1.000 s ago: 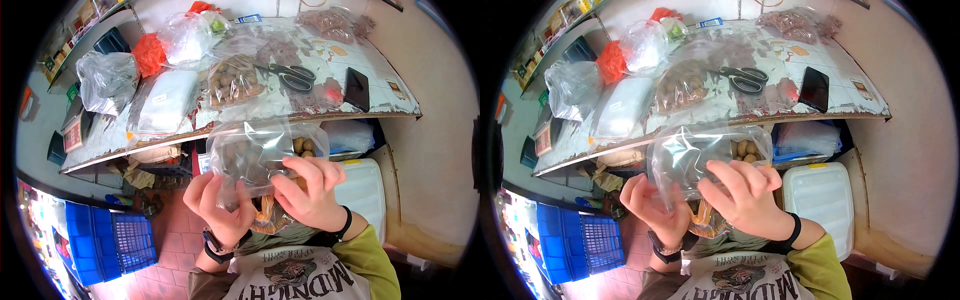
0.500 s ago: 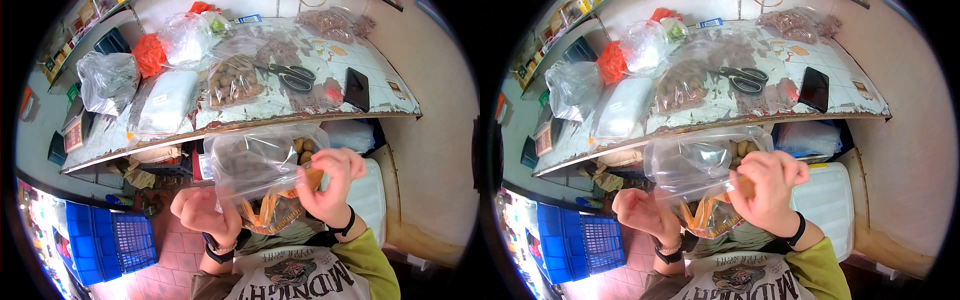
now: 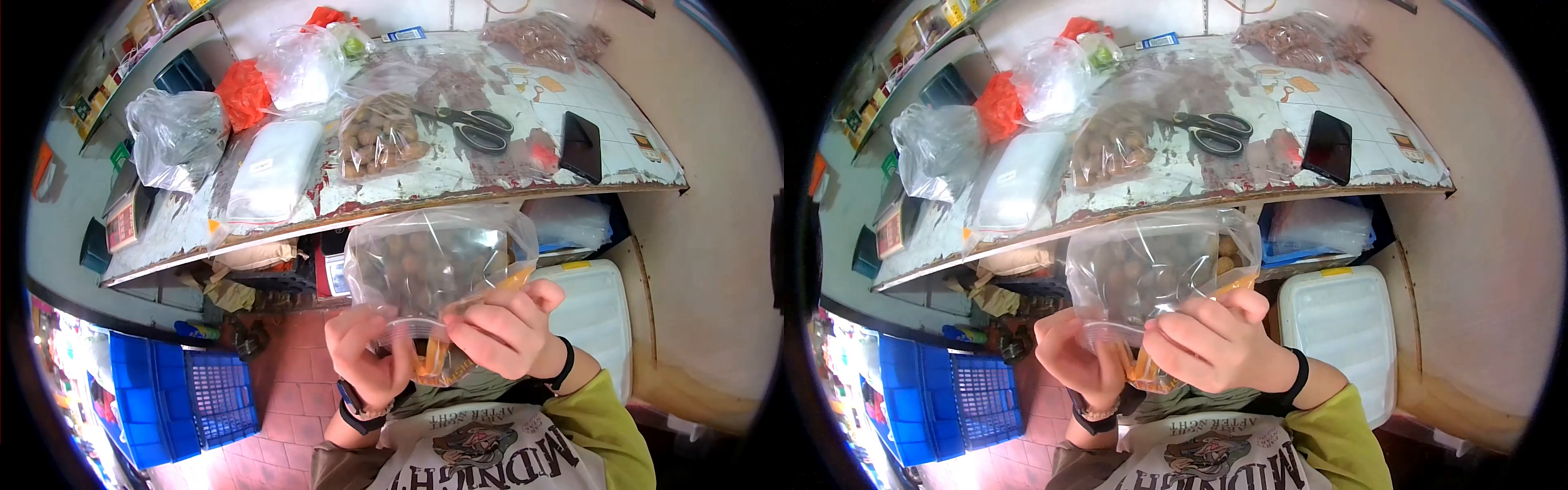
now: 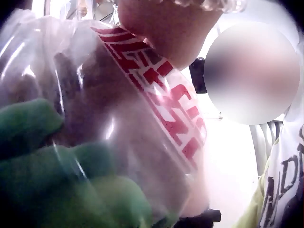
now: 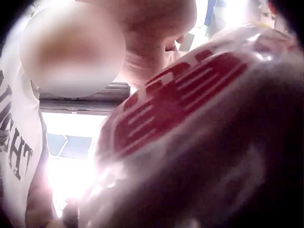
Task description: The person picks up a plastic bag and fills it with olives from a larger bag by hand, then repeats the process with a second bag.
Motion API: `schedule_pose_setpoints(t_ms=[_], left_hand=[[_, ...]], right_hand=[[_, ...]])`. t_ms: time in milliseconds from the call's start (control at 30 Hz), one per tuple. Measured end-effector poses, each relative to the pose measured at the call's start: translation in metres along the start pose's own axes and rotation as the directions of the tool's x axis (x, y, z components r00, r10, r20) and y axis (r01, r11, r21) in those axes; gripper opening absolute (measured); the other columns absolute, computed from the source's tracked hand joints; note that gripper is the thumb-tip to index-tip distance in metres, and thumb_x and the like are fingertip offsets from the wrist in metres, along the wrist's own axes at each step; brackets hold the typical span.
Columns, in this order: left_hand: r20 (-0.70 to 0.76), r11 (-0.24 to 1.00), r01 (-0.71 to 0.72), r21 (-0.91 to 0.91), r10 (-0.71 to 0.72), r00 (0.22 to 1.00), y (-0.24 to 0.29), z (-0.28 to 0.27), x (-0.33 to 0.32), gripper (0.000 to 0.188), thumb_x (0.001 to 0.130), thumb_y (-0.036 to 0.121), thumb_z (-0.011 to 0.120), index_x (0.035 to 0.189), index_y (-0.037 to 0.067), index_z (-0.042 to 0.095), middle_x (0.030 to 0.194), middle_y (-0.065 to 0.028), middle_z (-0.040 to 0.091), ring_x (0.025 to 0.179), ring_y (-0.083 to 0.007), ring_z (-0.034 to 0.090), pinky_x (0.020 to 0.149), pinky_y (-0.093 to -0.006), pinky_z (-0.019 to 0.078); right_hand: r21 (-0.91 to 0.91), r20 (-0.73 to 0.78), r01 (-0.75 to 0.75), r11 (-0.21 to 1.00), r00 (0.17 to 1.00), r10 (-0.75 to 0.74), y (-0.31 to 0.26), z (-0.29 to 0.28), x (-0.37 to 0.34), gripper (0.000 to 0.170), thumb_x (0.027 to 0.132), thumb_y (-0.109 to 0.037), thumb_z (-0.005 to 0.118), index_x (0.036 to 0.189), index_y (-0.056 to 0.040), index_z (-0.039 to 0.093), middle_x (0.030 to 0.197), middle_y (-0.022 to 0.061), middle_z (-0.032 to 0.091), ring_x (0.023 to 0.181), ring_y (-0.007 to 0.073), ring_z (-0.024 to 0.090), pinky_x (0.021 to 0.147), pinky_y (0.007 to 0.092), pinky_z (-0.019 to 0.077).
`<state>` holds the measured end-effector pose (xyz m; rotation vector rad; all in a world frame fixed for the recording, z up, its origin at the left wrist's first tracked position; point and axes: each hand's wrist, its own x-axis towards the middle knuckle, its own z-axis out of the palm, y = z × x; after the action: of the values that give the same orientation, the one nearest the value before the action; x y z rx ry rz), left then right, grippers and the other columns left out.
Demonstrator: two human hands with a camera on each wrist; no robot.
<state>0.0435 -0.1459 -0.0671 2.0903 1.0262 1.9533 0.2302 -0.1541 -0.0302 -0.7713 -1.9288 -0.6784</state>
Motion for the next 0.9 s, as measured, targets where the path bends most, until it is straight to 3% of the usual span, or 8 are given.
schedule_pose_setpoints(t_ms=[333, 467, 500, 533, 567, 633, 767, 900], left_hand=[[-0.019, 0.982, -0.112, -0.155, 0.11, 0.994, -0.006, 0.004, -0.003, 0.088, 0.07, 0.046, 0.087, 0.13, 0.002, 0.041, 0.128, -0.018, 0.039, 0.111, -0.0299, 0.048, 0.09, -0.0429, 0.0466], [0.171, 0.972, -0.183, -0.147, 0.207, 0.963, 0.003, 0.003, -0.001, 0.105, 0.065, 0.049, 0.089, 0.147, 0.018, 0.032, 0.14, -0.0167, 0.036, 0.121, -0.0361, 0.047, 0.096, -0.047, 0.0435], [0.196, 0.971, -0.202, -0.131, 0.225, 0.955, 0.001, 0.001, -0.002, 0.098, 0.067, 0.048, 0.088, 0.143, 0.015, 0.037, 0.136, -0.0164, 0.041, 0.115, -0.0358, 0.051, 0.093, -0.0459, 0.0442], [0.22, 0.969, -0.22, -0.115, 0.241, 0.945, 0.0, -0.001, -0.003, 0.091, 0.069, 0.046, 0.087, 0.139, 0.013, 0.042, 0.132, -0.0161, 0.045, 0.11, -0.0355, 0.054, 0.09, -0.0449, 0.0448], [0.217, 0.97, -0.218, -0.111, 0.237, 0.947, -0.001, -0.004, 0.0, 0.091, 0.069, 0.046, 0.087, 0.139, 0.013, 0.042, 0.132, -0.0161, 0.045, 0.11, -0.0355, 0.054, 0.09, -0.0449, 0.0448], [0.356, 0.969, -0.159, -0.189, 0.219, 0.909, 0.0, -0.008, 0.006, 0.067, 0.072, 0.039, 0.086, 0.124, 0.011, 0.054, 0.116, -0.0102, 0.056, 0.098, -0.0297, 0.059, 0.081, -0.0408, 0.0446], [0.382, 0.972, -0.233, -0.036, 0.229, 0.895, -0.002, -0.003, 0.002, 0.028, 0.072, 0.018, 0.081, 0.094, 0.012, 0.065, 0.089, -0.0023, 0.063, 0.083, -0.0253, 0.057, 0.075, -0.0376, 0.0419], [0.364, 0.99, -0.138, 0.011, 0.124, 0.923, -0.004, 0.002, 0.008, 0.027, 0.073, 0.007, 0.078, 0.096, 0.013, 0.065, 0.091, -0.0009, 0.064, 0.082, -0.0224, 0.056, 0.076, -0.037, 0.0396]], right_hand=[[0.442, 0.048, -0.36, 0.821, 0.924, 0.379, 0.002, 0.0, -0.005, 0.023, 0.077, 0.004, 0.071, 0.093, -0.0045, 0.058, 0.077, 0.0052, 0.061, 0.064, 0.0188, 0.056, 0.061, 0.0309, 0.0422], [0.733, 0.113, -0.63, 0.259, 0.488, 0.866, 0.006, -0.01, -0.039, 0.029, 0.093, -0.013, 0.063, 0.113, -0.002, 0.046, 0.092, 0.0108, 0.058, 0.073, 0.0152, 0.056, 0.063, 0.0278, 0.0474], [0.934, 0.347, -0.082, -0.348, 0.443, 0.827, 0.023, -0.021, -0.044, 0.031, 0.098, -0.023, 0.058, 0.118, -0.0054, 0.044, 0.095, 0.0076, 0.057, 0.074, 0.0138, 0.055, 0.062, 0.0286, 0.0484], [0.978, -0.048, -0.204, 0.031, -0.078, 0.996, 0.018, -0.021, 0.015, 0.019, 0.101, -0.015, 0.051, 0.118, -0.008, 0.046, 0.083, 0.0008, 0.053, 0.055, 0.0044, 0.048, 0.043, 0.0174, 0.0375], [0.993, 0.12, -0.075, -0.096, 0.447, 0.887, 0.059, -0.047, -0.02, 0.023, 0.1, -0.007, 0.046, 0.123, -0.004, 0.045, 0.081, 0.0022, 0.052, 0.051, 0.0061, 0.048, 0.041, 0.0189, 0.0378], [0.744, 0.322, 0.194, -0.639, 0.734, 0.598, 0.1, -0.086, -0.039, 0.044, 0.101, -0.012, 0.047, 0.143, -0.0048, 0.037, 0.075, -0.0014, 0.046, 0.053, 0.005, 0.048, 0.044, 0.0208, 0.0408], [0.917, 0.207, -0.398, -0.02, 0.433, 0.877, 0.101, -0.11, -0.095, 0.048, 0.086, -0.01, 0.066, 0.127, 0.0012, 0.046, 0.068, -0.0007, 0.047, 0.042, 0.0102, 0.041, 0.039, 0.0224, 0.0305], [0.638, 0.648, -0.75, -0.175, 0.4, 0.648, 0.083, -0.148, -0.103, 0.041, 0.078, -0.012, 0.074, 0.113, 0.0018, 0.056, 0.065, 0.0002, 0.052, 0.046, 0.013, 0.044, 0.044, 0.0243, 0.0325]])
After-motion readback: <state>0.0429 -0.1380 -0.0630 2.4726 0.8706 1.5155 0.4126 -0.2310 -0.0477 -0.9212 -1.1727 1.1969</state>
